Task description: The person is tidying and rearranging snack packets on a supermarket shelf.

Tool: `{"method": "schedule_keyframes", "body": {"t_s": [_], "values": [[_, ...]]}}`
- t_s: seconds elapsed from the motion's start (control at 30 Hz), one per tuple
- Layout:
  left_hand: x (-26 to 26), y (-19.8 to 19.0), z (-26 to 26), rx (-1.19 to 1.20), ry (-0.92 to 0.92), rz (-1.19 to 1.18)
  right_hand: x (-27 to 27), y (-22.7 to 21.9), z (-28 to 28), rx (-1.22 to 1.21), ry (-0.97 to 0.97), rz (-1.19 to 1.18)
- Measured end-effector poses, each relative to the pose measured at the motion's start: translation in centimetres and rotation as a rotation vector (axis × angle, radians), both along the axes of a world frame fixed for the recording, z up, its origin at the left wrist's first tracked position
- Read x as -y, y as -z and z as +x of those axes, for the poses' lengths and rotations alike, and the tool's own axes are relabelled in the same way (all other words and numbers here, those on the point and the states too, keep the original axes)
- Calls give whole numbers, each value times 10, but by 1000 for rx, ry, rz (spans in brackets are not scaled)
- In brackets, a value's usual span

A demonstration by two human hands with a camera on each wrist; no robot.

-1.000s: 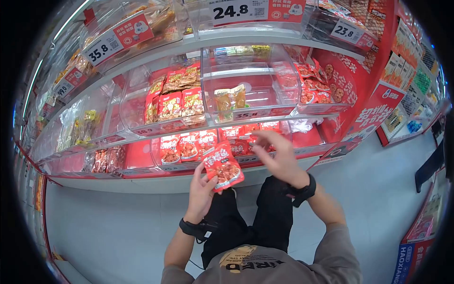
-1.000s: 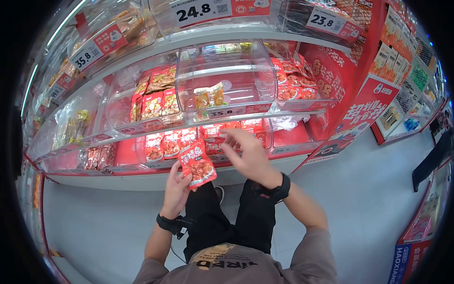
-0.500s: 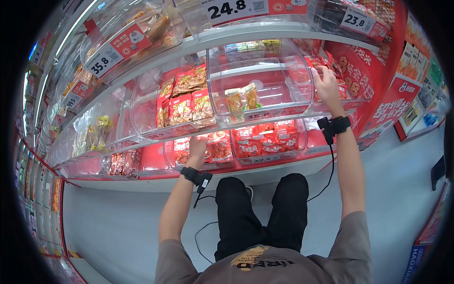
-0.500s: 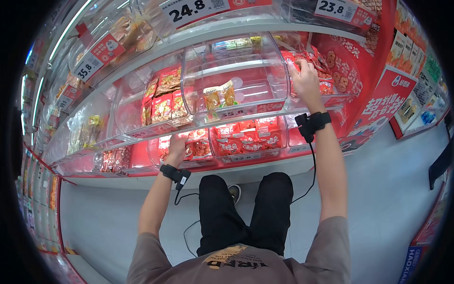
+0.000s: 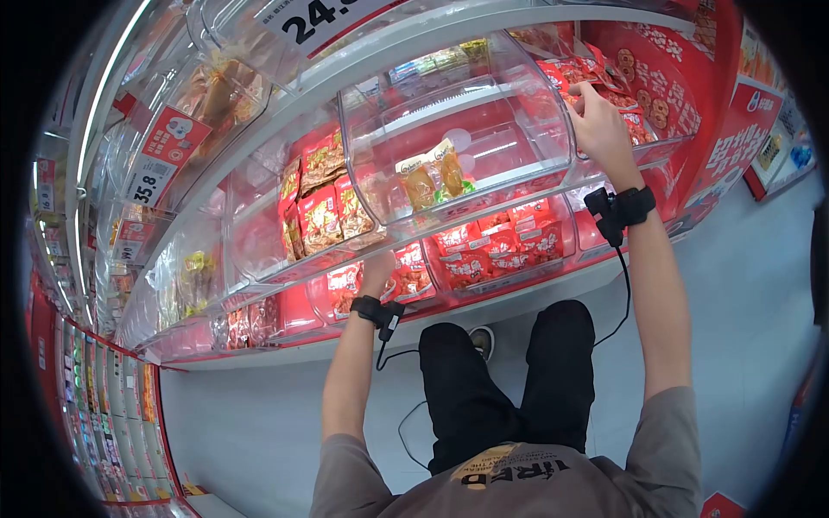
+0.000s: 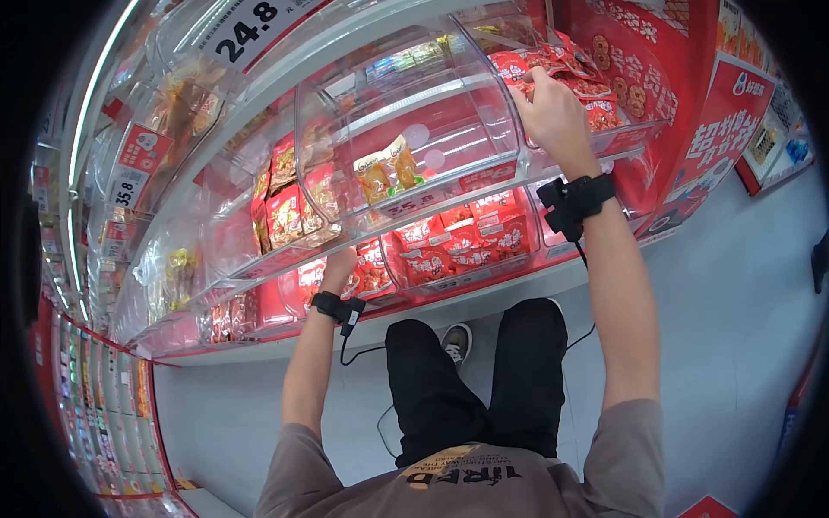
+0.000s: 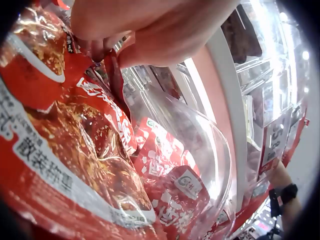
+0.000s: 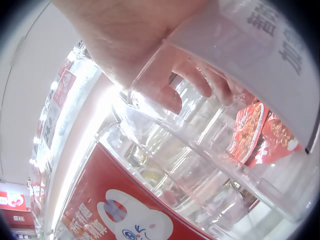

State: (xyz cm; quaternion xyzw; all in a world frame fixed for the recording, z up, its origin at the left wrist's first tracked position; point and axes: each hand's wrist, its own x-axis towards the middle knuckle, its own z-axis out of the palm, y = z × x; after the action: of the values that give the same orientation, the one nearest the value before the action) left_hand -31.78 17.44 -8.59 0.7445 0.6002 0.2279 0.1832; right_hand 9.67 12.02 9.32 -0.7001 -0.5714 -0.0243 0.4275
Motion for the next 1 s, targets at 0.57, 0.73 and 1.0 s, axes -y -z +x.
{"method": "schedule_keyframes", "body": {"t_s": [0.57, 0.73, 1.0], "values": [[27, -29, 6, -233, 50, -218, -7, 10, 7, 58, 44, 56], [107, -86, 17, 194, 314, -39, -16, -2, 29, -465, -431, -291], [226, -120, -26, 618, 212, -214, -55, 22, 53, -96, -241, -525]]}}
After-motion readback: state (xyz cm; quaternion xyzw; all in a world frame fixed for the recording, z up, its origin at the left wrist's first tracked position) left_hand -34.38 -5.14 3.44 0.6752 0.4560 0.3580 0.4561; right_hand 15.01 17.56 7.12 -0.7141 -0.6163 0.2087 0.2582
